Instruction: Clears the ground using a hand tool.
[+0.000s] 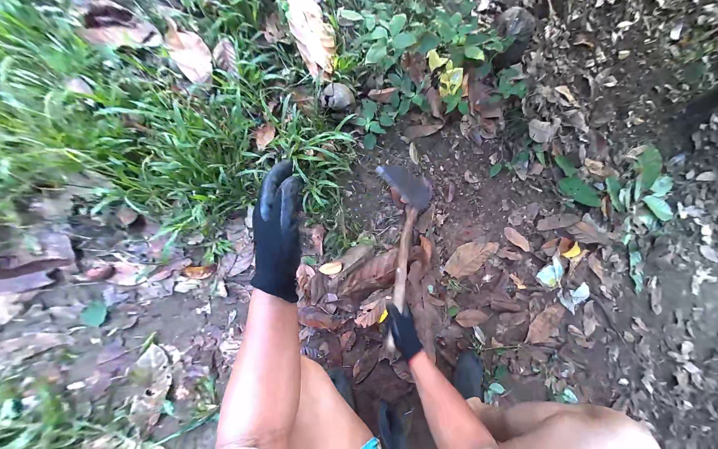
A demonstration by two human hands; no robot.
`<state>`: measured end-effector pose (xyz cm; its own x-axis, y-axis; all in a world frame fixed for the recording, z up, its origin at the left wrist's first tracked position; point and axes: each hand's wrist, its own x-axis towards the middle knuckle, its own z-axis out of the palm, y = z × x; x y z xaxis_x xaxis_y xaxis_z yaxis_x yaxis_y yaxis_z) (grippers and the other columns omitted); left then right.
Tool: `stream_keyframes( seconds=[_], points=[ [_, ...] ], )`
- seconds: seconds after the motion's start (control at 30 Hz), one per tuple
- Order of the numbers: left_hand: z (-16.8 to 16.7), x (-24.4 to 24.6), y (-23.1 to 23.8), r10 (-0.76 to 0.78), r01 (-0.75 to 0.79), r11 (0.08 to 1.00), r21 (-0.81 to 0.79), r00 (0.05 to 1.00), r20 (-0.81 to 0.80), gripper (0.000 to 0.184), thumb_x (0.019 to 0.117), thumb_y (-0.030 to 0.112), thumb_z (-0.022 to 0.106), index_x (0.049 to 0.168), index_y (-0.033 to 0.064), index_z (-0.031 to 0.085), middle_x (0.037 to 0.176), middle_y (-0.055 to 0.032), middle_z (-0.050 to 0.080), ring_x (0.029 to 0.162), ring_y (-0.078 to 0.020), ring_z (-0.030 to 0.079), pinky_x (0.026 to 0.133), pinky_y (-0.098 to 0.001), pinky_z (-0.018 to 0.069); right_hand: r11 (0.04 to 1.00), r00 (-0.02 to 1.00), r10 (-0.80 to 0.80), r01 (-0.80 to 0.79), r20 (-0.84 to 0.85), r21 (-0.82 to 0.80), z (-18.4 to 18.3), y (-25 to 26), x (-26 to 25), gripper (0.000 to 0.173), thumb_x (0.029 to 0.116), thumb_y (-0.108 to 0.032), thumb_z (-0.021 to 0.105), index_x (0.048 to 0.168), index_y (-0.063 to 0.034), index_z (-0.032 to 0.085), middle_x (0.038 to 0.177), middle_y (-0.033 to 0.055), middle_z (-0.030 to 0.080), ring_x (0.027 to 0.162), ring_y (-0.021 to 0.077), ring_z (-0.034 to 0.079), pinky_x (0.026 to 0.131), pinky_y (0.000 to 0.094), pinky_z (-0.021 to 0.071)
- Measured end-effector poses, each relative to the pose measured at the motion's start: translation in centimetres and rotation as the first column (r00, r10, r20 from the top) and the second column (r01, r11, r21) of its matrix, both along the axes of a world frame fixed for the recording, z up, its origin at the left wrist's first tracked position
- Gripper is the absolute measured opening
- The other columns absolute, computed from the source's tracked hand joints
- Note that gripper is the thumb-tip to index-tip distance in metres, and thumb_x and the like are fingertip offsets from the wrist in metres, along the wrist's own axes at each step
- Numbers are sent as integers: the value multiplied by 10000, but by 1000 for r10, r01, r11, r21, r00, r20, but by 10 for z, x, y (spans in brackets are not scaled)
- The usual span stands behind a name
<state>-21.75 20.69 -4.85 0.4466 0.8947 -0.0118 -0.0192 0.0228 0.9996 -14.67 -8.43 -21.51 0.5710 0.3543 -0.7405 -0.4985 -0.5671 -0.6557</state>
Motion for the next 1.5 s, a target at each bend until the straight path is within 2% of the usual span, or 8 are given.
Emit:
stream_keyframes(
  seconds=[0.23, 0.37, 0.53, 0.77, 1.03, 1.2, 1.33, 1.5],
  points=[
    [-6, 0, 11, -14, 14, 1000, -5, 999, -30, 475, 1075, 323, 463, 1481, 80, 497, 1496, -85, 525, 1337, -166, 540, 1088, -388, 496, 802, 849, 503, -528, -159, -279, -2, -86, -77, 679, 1031, -346, 583, 1599, -98, 308, 1327, 254, 616, 1116, 363, 663, 970, 552, 537],
    [-18, 1, 21, 1, -1, 1000, -25, 1000, -9, 468, 1083, 319, 445, 1483, 82, 499, 1501, -94, 522, 1341, -186, 542, 1088, -404, 499, 799, 875, 475, -473, -92, -371, 17, -127, -51, 639, 997, -390, 618, 1554, -140, 427, 1250, 222, 663, 1036, 339, 686, 914, 555, 555],
    [-13, 2, 17, 13, -13, 999, -40, 1000, 19, 468, 1092, 325, 437, 1488, 81, 490, 1509, -97, 517, 1355, -195, 540, 1096, -405, 501, 999, 999, -33, 32, -25, -21, -9, 7, -53, 590, 1066, -263, 539, 1550, -37, 288, 775, 93, 565, 560, 161, 565, 528, 353, 545],
    [-18, 9, 15, 18, -16, 998, -61, 999, 31, 472, 1085, 331, 457, 1487, 86, 495, 1512, -102, 514, 1347, -209, 550, 1087, -424, 513, 804, 864, 476, -502, -162, -318, 3, -105, -76, 631, 1025, -350, 585, 1566, -106, 372, 1275, 254, 632, 1043, 364, 675, 905, 561, 551],
    [-13, -5, 13, 27, -27, 999, -23, 1000, 0, 467, 1092, 319, 428, 1490, 85, 494, 1500, -93, 529, 1325, -176, 559, 1062, -371, 516, 990, 996, 86, -88, -24, -108, -13, -1, -65, 619, 1056, -276, 548, 1563, -47, 277, 829, 128, 592, 581, 196, 585, 553, 390, 558],
    [-19, -9, 20, 14, -13, 1000, -17, 1000, 21, 480, 1091, 327, 429, 1503, 86, 476, 1520, -102, 503, 1344, -200, 547, 1073, -410, 517, 693, 741, 638, -671, -209, -264, 6, -103, -101, 650, 1012, -354, 616, 1559, -79, 398, 1425, 242, 571, 1297, 361, 577, 1105, 555, 444],
    [-19, -19, 25, 44, -43, 998, -49, 999, 2, 461, 1087, 327, 439, 1483, 98, 499, 1485, -85, 532, 1307, -173, 563, 1055, -375, 515, 723, 807, 575, -579, -138, -377, 18, -131, -72, 640, 992, -409, 626, 1540, -134, 445, 1270, 220, 660, 1094, 353, 674, 957, 575, 533],
    [-13, -35, 23, 34, -34, 999, -10, 999, 24, 454, 1085, 304, 434, 1483, 93, 492, 1469, -71, 538, 1298, -171, 567, 1061, -394, 522, 989, 996, -89, 89, 5, -115, -11, -41, -49, 476, 1087, -247, 496, 1472, -18, 336, 724, 72, 540, 516, 165, 561, 489, 349, 550]
  ],
)
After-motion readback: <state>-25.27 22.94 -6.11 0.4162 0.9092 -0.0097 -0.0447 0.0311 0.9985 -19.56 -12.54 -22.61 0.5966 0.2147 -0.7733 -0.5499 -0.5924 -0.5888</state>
